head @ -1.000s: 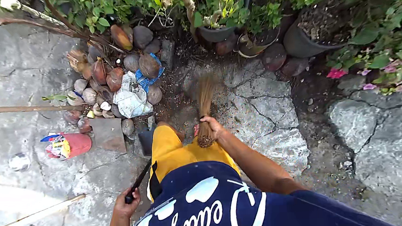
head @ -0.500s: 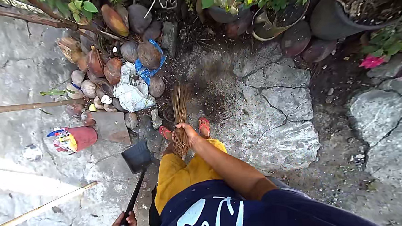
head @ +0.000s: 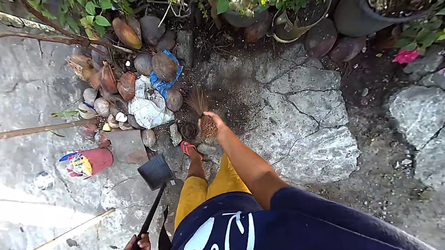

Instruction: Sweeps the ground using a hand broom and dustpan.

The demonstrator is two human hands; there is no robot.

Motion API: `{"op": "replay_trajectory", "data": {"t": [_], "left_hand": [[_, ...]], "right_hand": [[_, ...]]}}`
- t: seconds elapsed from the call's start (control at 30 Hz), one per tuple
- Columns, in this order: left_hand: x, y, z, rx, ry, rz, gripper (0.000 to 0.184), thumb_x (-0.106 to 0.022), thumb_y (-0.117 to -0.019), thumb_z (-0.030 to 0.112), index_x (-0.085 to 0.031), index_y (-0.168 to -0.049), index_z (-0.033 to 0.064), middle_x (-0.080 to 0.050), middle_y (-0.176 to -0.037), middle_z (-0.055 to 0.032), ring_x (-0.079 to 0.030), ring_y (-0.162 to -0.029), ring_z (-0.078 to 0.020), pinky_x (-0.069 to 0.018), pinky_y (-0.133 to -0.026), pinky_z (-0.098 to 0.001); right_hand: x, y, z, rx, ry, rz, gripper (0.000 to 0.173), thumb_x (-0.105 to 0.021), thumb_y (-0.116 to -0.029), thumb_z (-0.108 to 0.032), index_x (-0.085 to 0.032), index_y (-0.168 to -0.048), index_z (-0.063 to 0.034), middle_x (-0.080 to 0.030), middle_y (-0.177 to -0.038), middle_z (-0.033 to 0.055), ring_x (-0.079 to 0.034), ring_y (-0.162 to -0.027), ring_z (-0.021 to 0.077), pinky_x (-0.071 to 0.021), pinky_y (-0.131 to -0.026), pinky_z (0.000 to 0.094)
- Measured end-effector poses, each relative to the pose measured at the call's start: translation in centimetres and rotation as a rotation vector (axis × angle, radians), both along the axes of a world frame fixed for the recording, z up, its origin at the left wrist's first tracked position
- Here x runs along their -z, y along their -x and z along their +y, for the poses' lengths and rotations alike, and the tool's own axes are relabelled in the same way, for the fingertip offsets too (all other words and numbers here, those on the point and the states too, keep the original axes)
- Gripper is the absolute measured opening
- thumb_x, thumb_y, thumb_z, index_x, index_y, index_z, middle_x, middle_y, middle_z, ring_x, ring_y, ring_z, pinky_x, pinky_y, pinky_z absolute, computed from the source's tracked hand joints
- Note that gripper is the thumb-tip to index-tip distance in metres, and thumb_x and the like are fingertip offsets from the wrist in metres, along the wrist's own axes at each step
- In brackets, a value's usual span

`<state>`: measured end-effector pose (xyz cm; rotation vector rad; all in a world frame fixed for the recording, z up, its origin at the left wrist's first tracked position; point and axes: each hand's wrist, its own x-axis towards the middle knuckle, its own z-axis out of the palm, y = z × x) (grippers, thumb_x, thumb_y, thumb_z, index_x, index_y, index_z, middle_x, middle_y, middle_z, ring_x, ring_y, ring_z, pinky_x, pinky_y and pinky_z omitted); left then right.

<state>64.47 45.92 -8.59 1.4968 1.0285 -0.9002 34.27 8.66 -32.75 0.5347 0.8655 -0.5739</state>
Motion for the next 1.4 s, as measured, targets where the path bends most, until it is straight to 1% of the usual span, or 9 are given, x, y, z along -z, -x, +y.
{"op": "replay_trajectory", "data": {"t": [0.1, 0.3, 0.53, 0.8, 0.93, 1.0, 1.07, 1.2, 1.4], "left_hand": [[-1.0, 0.2, -0.6, 0.004, 0.053, 0.012, 0.041, -0.033, -0.1077, 0.038, -0.057, -0.090, 0.0086, -0.060, -0.069, -0.0038, -0.061, -0.052, -0.0115, -0.0543, -0.048, -0.0207], [-1.3, 0.7, -0.4, 0.038, 0.112, 0.012, 0.042, -0.034, -0.1076, 0.040, -0.057, -0.095, 0.0066, -0.060, -0.071, -0.0043, -0.061, -0.053, -0.0109, -0.0548, -0.049, -0.0206], [-2.0, 1.4, -1.5, 0.127, 0.116, 0.018, 0.046, -0.031, -0.1084, 0.042, -0.057, -0.096, 0.0063, -0.062, -0.073, -0.0042, -0.062, -0.053, -0.0099, -0.0545, -0.049, -0.0196], [-0.9, 1.9, -1.5, 0.143, 0.142, 0.033, 0.044, -0.034, -0.1065, 0.042, -0.057, -0.098, 0.0062, -0.062, -0.075, -0.0046, -0.062, -0.055, -0.0105, -0.0553, -0.050, -0.0205], [-1.1, 2.1, -1.8, 0.152, 0.153, 0.046, 0.046, -0.034, -0.1066, 0.043, -0.059, -0.098, 0.0050, -0.062, -0.075, -0.0051, -0.062, -0.055, -0.0107, -0.0556, -0.050, -0.0204], [-1.1, 2.3, -1.6, 0.155, 0.169, 0.054, 0.046, -0.034, -0.1066, 0.043, -0.058, -0.098, 0.0047, -0.062, -0.075, -0.0054, -0.063, -0.055, -0.0110, -0.0555, -0.050, -0.0205], [-1.2, 2.7, -1.6, 0.151, 0.173, 0.055, 0.046, -0.034, -0.1065, 0.042, -0.058, -0.097, 0.0044, -0.062, -0.075, -0.0061, -0.063, -0.055, -0.0118, -0.0556, -0.051, -0.0211], [-1.0, 3.6, -2.0, 0.137, 0.159, 0.042, 0.046, -0.033, -0.1068, 0.041, -0.058, -0.100, 0.0033, -0.062, -0.075, -0.0064, -0.062, -0.054, -0.0115, -0.0549, -0.049, -0.0205], [-1.0, 3.6, -2.7, 0.154, 0.166, 0.059, 0.048, -0.033, -0.1066, 0.042, -0.059, -0.103, 0.0021, -0.062, -0.076, -0.0064, -0.063, -0.055, -0.0108, -0.0545, -0.049, -0.0191]], "right_hand": [[2.3, 1.4, 0.7, 0.213, -0.051, 0.165, 0.027, -0.049, -0.1015, -0.036, -0.052, -0.104, -0.0096, -0.063, -0.077, 0.0083, -0.064, -0.063, 0.0197, -0.0578, -0.057, 0.0363], [-5.8, -1.0, 0.8, 0.098, 0.032, 0.070, 0.020, -0.049, -0.1015, -0.029, -0.050, -0.106, -0.0089, -0.061, -0.078, 0.0101, -0.064, -0.062, 0.0215, -0.0579, -0.057, 0.0375], [0.5, 1.8, -0.1, 0.277, -0.034, 0.198, 0.033, -0.050, -0.1013, -0.041, -0.054, -0.109, -0.0088, -0.063, -0.085, 0.0094, -0.064, -0.071, 0.0205, -0.0568, -0.063, 0.0400], [-7.1, -2.4, 1.6, 0.164, -0.027, 0.093, 0.027, -0.056, -0.0977, -0.033, -0.051, -0.110, -0.0094, -0.060, -0.086, 0.0111, -0.060, -0.070, 0.0228, -0.0541, -0.062, 0.0429], [-2.7, 1.1, 1.9, 0.123, 0.004, 0.082, 0.033, -0.051, -0.1010, -0.042, -0.057, -0.105, -0.0101, -0.066, -0.083, 0.0071, -0.066, -0.069, 0.0186, -0.0586, -0.062, 0.0371], [-1.0, 1.7, 2.3, 0.244, -0.092, 0.178, 0.035, -0.053, -0.1001, -0.043, -0.055, -0.109, -0.0089, -0.062, -0.089, 0.0104, -0.063, -0.075, 0.0218, -0.0554, -0.066, 0.0420], [-2.3, 0.9, 3.2, 0.286, -0.127, 0.239, 0.037, -0.052, -0.1001, -0.041, -0.052, -0.117, -0.0082, -0.060, -0.095, 0.0129, -0.061, -0.080, 0.0241, -0.0539, -0.069, 0.0456], [-6.9, -0.9, 4.9, 0.114, -0.052, 0.085, 0.026, -0.055, -0.0973, -0.034, -0.052, -0.109, -0.0111, -0.061, -0.083, 0.0094, -0.062, -0.067, 0.0209, -0.0551, -0.059, 0.0406], [-1.6, 1.5, 4.7, 0.126, -0.124, 0.151, 0.032, -0.052, -0.0995, -0.041, -0.055, -0.106, -0.0093, -0.062, -0.083, 0.0092, -0.063, -0.068, 0.0206, -0.0555, -0.060, 0.0394]]}}
